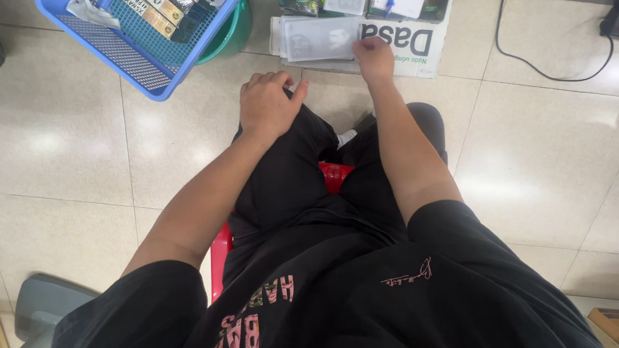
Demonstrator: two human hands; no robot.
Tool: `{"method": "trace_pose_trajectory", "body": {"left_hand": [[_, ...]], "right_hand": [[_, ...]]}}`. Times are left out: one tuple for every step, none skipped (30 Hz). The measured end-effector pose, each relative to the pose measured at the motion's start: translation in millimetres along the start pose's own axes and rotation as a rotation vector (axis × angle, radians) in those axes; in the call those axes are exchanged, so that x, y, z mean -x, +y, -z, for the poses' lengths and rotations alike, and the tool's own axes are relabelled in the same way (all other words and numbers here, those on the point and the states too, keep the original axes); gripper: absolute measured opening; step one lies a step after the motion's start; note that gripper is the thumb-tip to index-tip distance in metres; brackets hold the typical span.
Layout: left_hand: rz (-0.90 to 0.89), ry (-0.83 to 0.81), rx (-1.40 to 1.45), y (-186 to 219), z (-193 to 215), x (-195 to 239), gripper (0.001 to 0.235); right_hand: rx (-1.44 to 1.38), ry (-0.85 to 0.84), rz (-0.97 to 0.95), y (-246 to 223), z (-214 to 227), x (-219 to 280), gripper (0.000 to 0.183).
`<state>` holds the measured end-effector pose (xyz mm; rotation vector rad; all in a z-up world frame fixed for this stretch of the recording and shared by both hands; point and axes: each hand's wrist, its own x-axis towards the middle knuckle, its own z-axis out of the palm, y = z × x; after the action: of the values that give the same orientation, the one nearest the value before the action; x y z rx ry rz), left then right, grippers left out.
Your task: The person sits on a stool and repeatedly places small black items into white paper envelopes. They fold the envelopes shut and place them into a stack on the floor next to a blue basket.
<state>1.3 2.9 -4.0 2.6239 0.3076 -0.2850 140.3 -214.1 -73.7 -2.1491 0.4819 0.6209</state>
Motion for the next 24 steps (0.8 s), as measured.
{"method": "trace_pose_trajectory", "body": {"left_hand": [[-0.003, 0.002, 0.000, 0.0, -0.7, -0.5, 0.051], [-0.005, 0.016, 0.000, -0.1, -1.5, -1.3, 0.049], [-0.001, 0.030, -0.004, -2.2, -1.5, -0.6, 0.048], [0.000, 0.032, -0.006, -1.4, -1.9, -1.3, 0.048], [-0.001, 0.033, -0.010, -1.7, -1.7, -1.1, 0.048], [-0.002, 0.034, -0.014, -1.9, -1.7, -1.4, 0.048], [-0.002, 0.034, -0.018, -2.5, -1.7, -1.4, 0.048], [0.001, 0.031, -0.024, -2.8, -2.0, -1.8, 0.047], [0.001, 0.023, -0.028, -2.1, -3.5, -1.4, 0.047], [-0.002, 0.019, -0.031, -2.9, -3.2, 0.0, 0.047], [-0.007, 0.033, -0.030, -3.0, -2.8, -0.3, 0.047], [-0.011, 0.047, -0.029, -3.3, -2.2, -0.7, 0.046], [-0.017, 0.046, -0.029, -5.4, -2.1, -1.4, 0.046], [-0.023, 0.068, -0.033, -7.7, -2.1, -2.4, 0.044], [-0.030, 0.088, -0.033, -8.4, -4.2, -2.5, 0.042], [-0.036, 0.083, -0.030, -6.5, -6.7, -4.0, 0.042], [-0.022, 0.061, -0.023, -8.9, -5.9, -3.5, 0.040], [-0.009, 0.038, -0.017, -11.7, -5.0, -2.7, 0.039], [-0.005, 0.034, -0.023, -13.1, -4.0, -2.7, 0.039], [-0.011, 0.048, -0.023, -14.4, -2.9, -2.5, 0.037], [-0.024, 0.063, -0.016, -12.1, -4.6, -5.1, 0.036], [-0.028, 0.060, -0.015, -12.7, -5.9, -4.0, 0.036], [-0.020, 0.060, -0.004, -14.1, -5.7, -3.8, 0.035], [-0.012, 0.060, 0.007, -15.6, -5.2, -3.4, 0.034]], "right_hand": [[-0.001, 0.003, 0.002, -0.8, 1.8, 2.1, 0.044], [-0.029, -0.010, -0.005, -1.6, 3.3, 4.1, 0.033], [-0.057, -0.029, -0.011, -2.8, 2.0, 6.7, 0.023], [-0.058, -0.031, -0.008, -3.5, 3.1, 6.8, 0.023], [-0.074, -0.041, -0.039, -4.0, 2.7, 7.7, 0.029], [-0.089, -0.051, -0.070, -4.5, 2.4, 8.1, 0.036], [-0.093, -0.053, -0.071, -4.9, 1.3, 9.0, 0.036], [-0.067, -0.063, -0.063, -5.3, 0.5, 9.6, 0.053], [-0.042, -0.071, -0.059, -3.6, 1.1, 11.1, 0.072], [-0.045, -0.070, -0.063, -3.3, -0.8, 11.9, 0.072], [0.014, -0.087, -0.076, -4.0, -1.9, 11.5, 0.074], [0.074, -0.104, -0.089, -5.0, -2.9, 11.1, 0.076], [0.071, -0.099, -0.092, -4.3, -5.9, 9.9, 0.076], [0.106, -0.086, -0.059, -3.8, -9.0, 8.5, 0.068], [0.144, -0.071, -0.029, -0.8, -10.1, 7.3, 0.060], [0.144, -0.064, -0.035, 0.7, -5.6, 6.5, 0.060], [0.128, -0.073, -0.062, -0.1, -6.7, 7.1, 0.058], [0.111, -0.081, -0.089, -1.0, -8.2, 8.1, 0.057], [0.108, -0.088, -0.092, 1.4, -9.1, 6.8, 0.057], [0.095, -0.046, -0.055, 4.0, -10.1, 5.7, 0.032], [0.085, 0.006, -0.018, 7.4, -5.8, 2.3, 0.029], [0.085, 0.009, -0.021, 10.0, -4.2, 0.0, 0.029], [0.045, 0.040, -0.052, 11.0, -3.4, -2.6, 0.020], [0.005, 0.071, -0.082, 11.7, -2.8, -4.9, 0.022]]}}
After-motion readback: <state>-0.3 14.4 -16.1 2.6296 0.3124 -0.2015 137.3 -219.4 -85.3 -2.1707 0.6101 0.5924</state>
